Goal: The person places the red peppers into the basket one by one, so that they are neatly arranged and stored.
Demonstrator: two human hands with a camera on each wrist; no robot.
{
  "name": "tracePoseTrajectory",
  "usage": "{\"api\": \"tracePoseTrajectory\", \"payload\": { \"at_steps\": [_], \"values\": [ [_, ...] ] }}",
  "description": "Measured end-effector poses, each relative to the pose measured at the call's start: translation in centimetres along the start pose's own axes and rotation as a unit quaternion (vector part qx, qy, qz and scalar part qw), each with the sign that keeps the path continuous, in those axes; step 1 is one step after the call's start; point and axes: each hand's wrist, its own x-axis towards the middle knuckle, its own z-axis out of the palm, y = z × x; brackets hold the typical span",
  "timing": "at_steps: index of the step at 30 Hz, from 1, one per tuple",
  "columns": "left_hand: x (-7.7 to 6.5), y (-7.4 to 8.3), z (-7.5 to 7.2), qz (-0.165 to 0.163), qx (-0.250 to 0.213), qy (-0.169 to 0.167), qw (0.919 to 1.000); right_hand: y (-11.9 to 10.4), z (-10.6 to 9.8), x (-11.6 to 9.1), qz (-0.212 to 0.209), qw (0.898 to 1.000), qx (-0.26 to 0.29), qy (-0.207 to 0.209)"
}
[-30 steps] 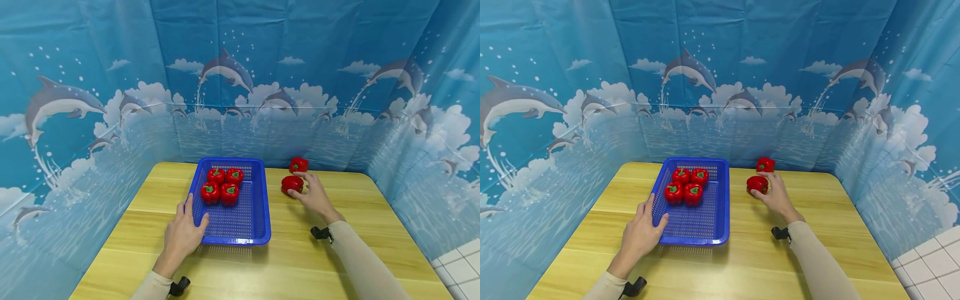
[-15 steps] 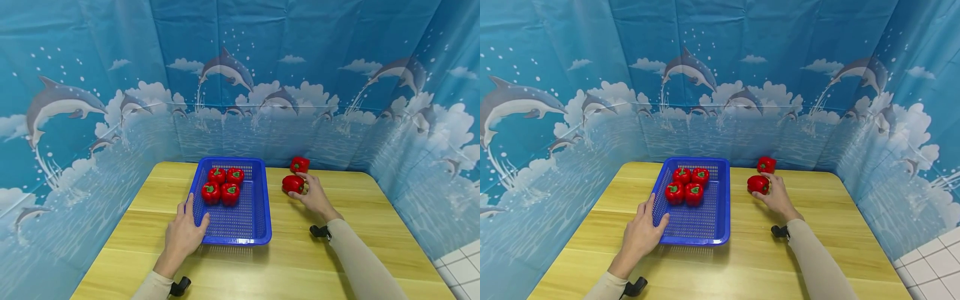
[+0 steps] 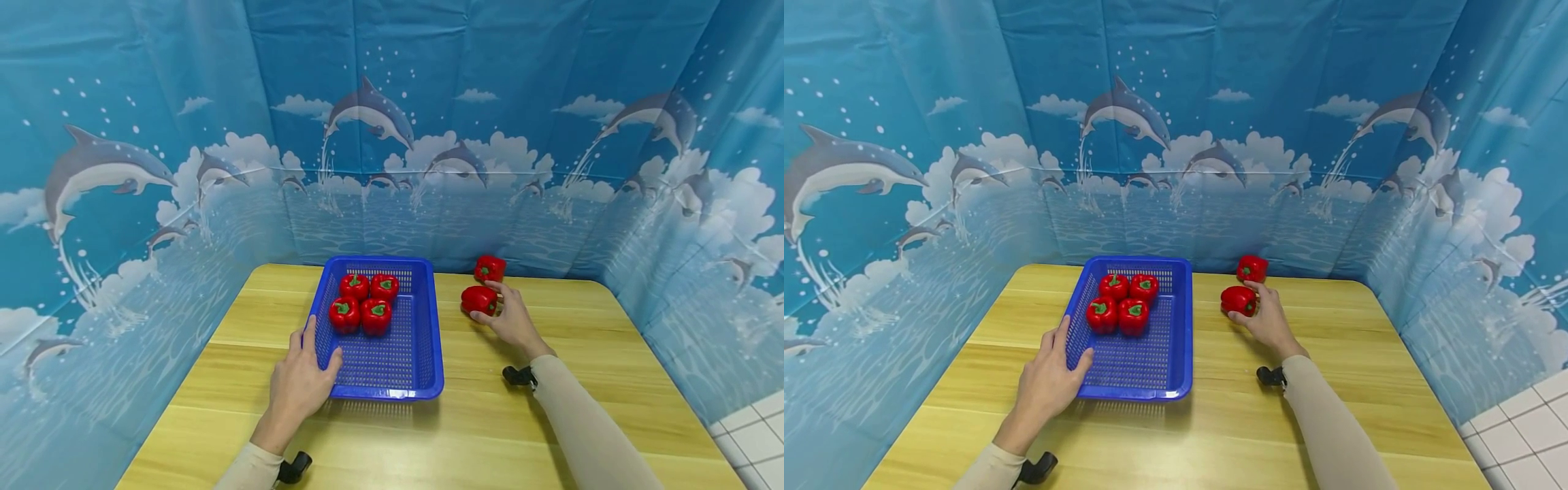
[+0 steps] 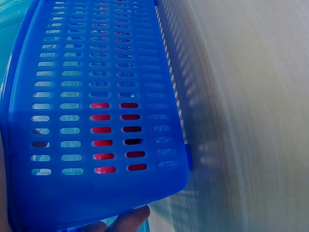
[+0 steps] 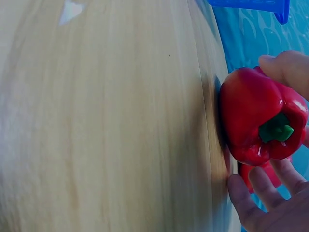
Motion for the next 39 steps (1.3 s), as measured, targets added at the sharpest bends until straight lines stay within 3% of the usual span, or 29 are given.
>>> {"api": "tracePoseTrajectory", "payload": {
  "at_steps": [21, 39],
  "values": [
    [0.11, -0.02, 0.07, -0.003, -0.006, -0.001, 1.0, -0.05, 0.69, -0.01, 0.01, 0.999, 0.026, 0.019],
    [0.13, 0.04, 0.06, -0.004, -0.003, -0.005, 1.0, 0.3, 0.95, -0.02, -0.006, 0.999, 0.027, 0.031]
  ]
}}
